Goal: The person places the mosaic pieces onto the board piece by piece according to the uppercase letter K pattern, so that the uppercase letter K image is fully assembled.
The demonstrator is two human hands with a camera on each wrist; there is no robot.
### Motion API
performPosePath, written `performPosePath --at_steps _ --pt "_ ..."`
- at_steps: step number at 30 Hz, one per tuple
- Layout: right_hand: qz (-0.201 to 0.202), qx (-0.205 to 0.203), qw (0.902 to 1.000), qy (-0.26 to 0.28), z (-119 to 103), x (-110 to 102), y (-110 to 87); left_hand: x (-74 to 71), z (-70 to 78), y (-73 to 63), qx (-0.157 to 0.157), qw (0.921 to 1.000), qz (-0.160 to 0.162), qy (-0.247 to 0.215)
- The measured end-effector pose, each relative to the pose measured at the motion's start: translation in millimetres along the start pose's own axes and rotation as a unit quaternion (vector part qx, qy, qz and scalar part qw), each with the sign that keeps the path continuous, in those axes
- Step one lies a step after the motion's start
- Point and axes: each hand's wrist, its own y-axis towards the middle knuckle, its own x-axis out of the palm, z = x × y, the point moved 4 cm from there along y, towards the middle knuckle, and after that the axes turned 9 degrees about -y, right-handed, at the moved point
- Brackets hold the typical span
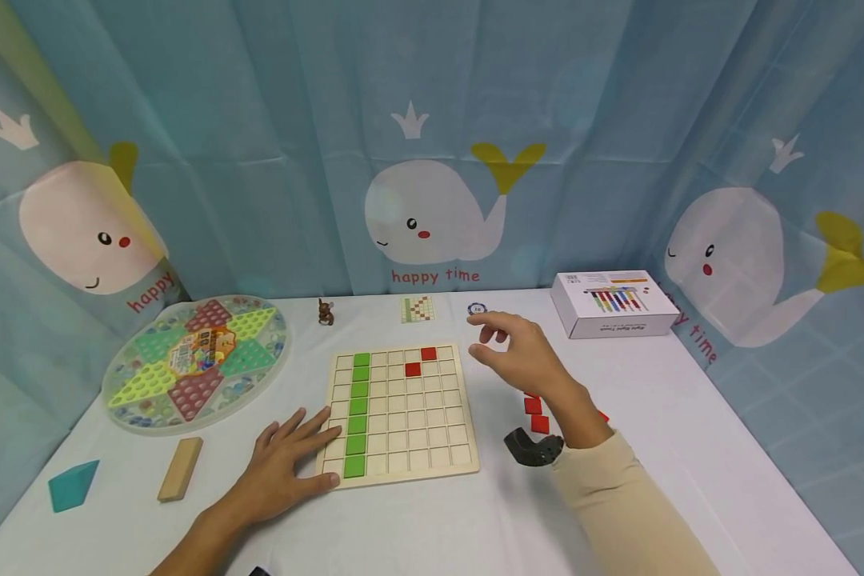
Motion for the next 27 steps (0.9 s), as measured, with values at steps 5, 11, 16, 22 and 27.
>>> performPosePath --at_steps 5,11,16,22,27 --pt "0.015 0.015 0.9997 -0.015 13 -17 -18.5 -0.5 0.1 -0.3 0.001 1.0 0.002 -0.002" --pt "0.013 0.057 0.9975 -0.039 35 -23 -38.8 -0.4 0.6 0.1 0.0 1.0 -0.002 -0.002" --pt "0.003 0.068 0.9963 -0.053 49 -23 -54.1 -1.0 2.1 0.1 -0.002 1.0 -0.004 -0.004" --pt "-0.019 0.068 0.9957 -0.06 66 -22 -71.5 -1.0 2.6 0.0 -0.001 1.0 -0.004 -0.007" --pt "-0.054 0.092 0.9914 -0.075 81 -19 -85.9 -1.0 2.1 0.0 0.003 1.0 -0.002 -0.003"
